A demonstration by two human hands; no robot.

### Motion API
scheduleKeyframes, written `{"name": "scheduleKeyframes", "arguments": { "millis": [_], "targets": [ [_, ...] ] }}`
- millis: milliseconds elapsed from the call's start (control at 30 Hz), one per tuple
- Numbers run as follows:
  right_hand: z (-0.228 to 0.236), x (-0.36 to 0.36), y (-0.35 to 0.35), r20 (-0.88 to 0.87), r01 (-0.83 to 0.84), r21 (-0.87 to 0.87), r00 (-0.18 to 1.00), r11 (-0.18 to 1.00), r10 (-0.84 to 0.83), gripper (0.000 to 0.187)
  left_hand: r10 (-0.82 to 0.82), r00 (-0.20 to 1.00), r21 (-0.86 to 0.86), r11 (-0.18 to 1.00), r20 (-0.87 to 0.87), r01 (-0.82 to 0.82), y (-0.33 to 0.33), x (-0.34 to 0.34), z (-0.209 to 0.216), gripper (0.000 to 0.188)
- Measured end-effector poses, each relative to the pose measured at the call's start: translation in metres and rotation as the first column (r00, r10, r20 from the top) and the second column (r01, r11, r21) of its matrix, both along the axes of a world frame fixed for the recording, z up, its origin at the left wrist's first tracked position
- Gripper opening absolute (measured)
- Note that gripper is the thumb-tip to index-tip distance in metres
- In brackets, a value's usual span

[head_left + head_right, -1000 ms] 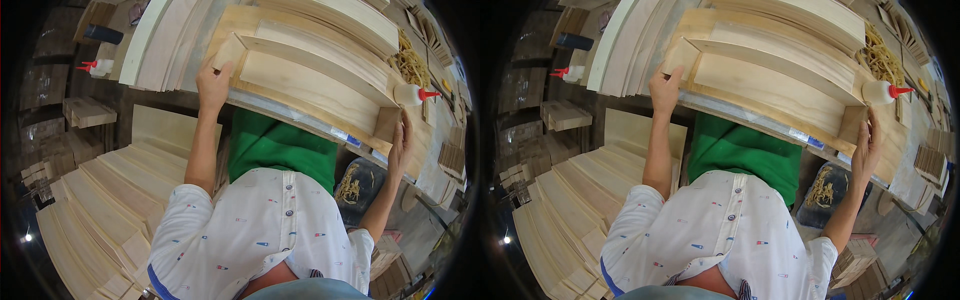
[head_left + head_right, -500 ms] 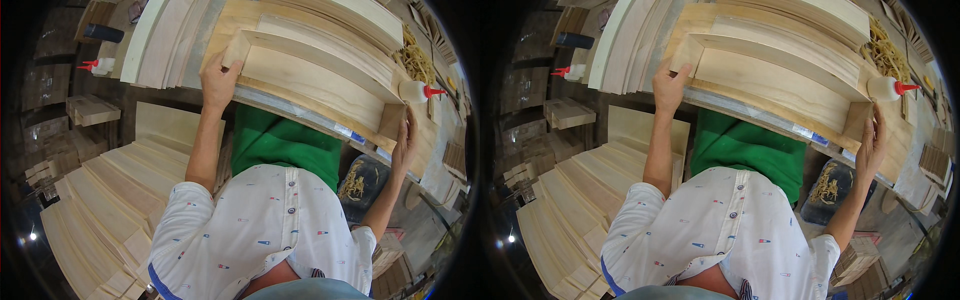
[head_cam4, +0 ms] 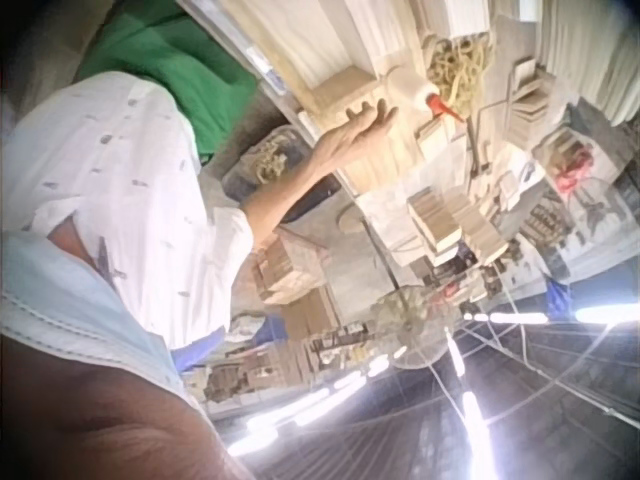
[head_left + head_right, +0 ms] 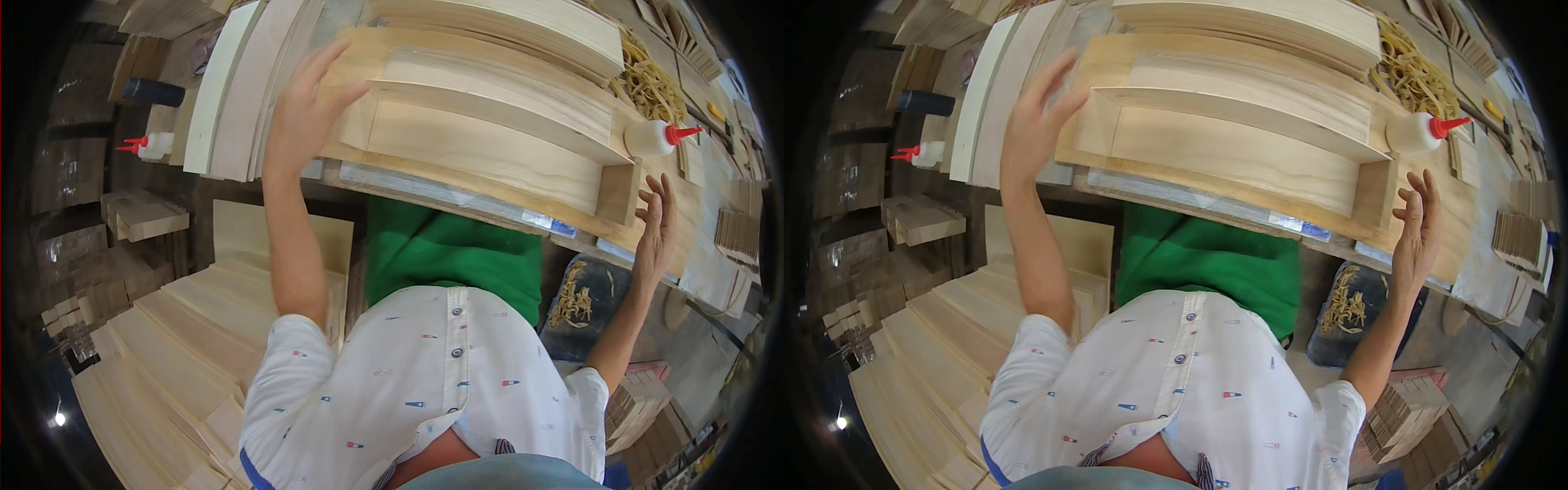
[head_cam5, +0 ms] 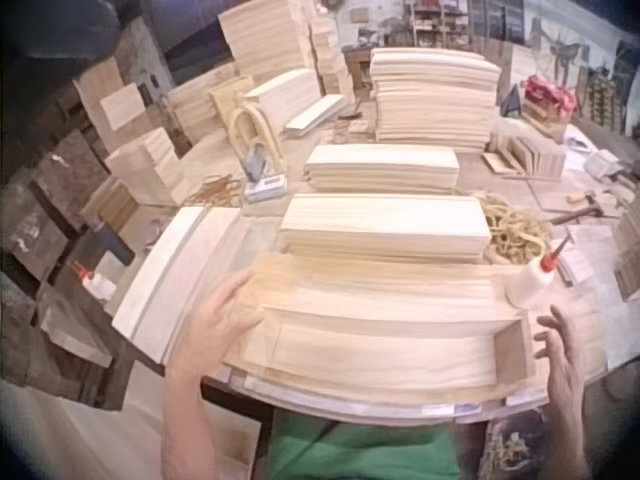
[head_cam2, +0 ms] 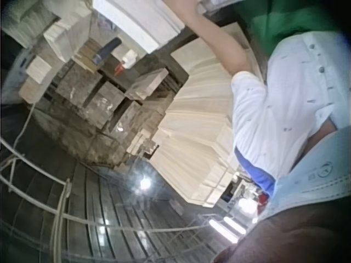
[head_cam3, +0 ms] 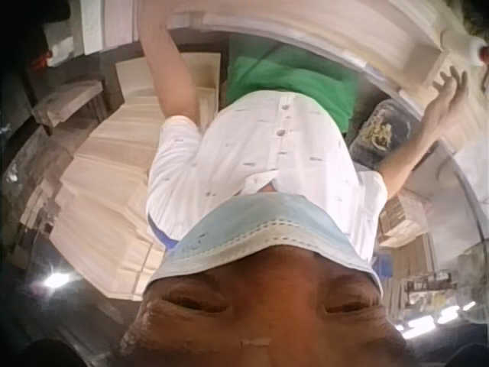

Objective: Assembling wooden panels into rectangular boxes using glue and checking their fit.

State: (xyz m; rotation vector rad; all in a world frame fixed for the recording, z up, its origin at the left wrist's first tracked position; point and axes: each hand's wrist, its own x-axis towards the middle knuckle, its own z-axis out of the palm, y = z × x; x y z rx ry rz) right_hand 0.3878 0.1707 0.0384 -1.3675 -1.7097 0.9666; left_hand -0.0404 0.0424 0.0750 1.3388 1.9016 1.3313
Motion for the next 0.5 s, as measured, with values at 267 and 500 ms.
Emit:
{"name": "scheduleKeyframes", "arguments": {
  "millis": [267, 500],
  "targets": [
    [-0.004, 0.008, 0.012, -0.115, 0.027, 0.034, 0.993, 0.999, -0.023, 0.041, -0.756, 0.479, -0.764, 0.601, -0.447, 0.236, 0.164, 0.043, -0.047, 0.058],
    [0.008, 0.040, -0.013, -0.005, 0.152, 0.027, 0.988, 0.988, -0.152, 0.049, -0.616, 0.415, -0.538, 0.787, -0.669, 0.302, 0.197, 0.088, -0.084, 0.036]
  ]
}}
